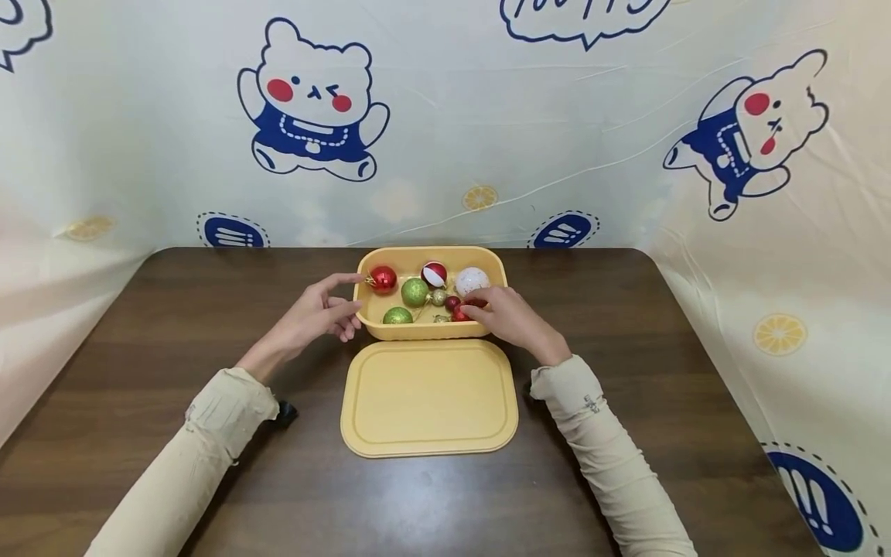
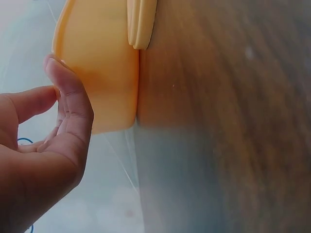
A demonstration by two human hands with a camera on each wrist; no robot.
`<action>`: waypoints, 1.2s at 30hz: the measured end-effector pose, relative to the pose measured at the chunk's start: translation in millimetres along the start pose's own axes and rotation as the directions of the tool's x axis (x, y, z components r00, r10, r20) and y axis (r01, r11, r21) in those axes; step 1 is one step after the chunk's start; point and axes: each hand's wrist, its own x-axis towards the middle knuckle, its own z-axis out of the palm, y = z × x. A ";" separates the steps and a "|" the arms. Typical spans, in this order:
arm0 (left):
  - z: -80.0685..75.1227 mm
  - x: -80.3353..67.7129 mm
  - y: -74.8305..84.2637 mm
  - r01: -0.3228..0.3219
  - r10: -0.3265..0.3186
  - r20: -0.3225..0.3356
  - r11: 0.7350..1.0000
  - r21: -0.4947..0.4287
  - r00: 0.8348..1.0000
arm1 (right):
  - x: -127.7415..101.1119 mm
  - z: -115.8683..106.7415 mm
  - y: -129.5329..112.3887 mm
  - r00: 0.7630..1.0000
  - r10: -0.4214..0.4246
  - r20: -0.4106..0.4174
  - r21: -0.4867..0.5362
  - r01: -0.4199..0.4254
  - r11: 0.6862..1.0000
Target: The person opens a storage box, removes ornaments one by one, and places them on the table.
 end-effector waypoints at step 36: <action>-1.1 0.2 -1.7 -0.041 0.042 0.018 0.999 -0.035 0.999 | -7.0 -21.4 -6.2 0.986 -0.015 -0.168 0.093 0.031 0.995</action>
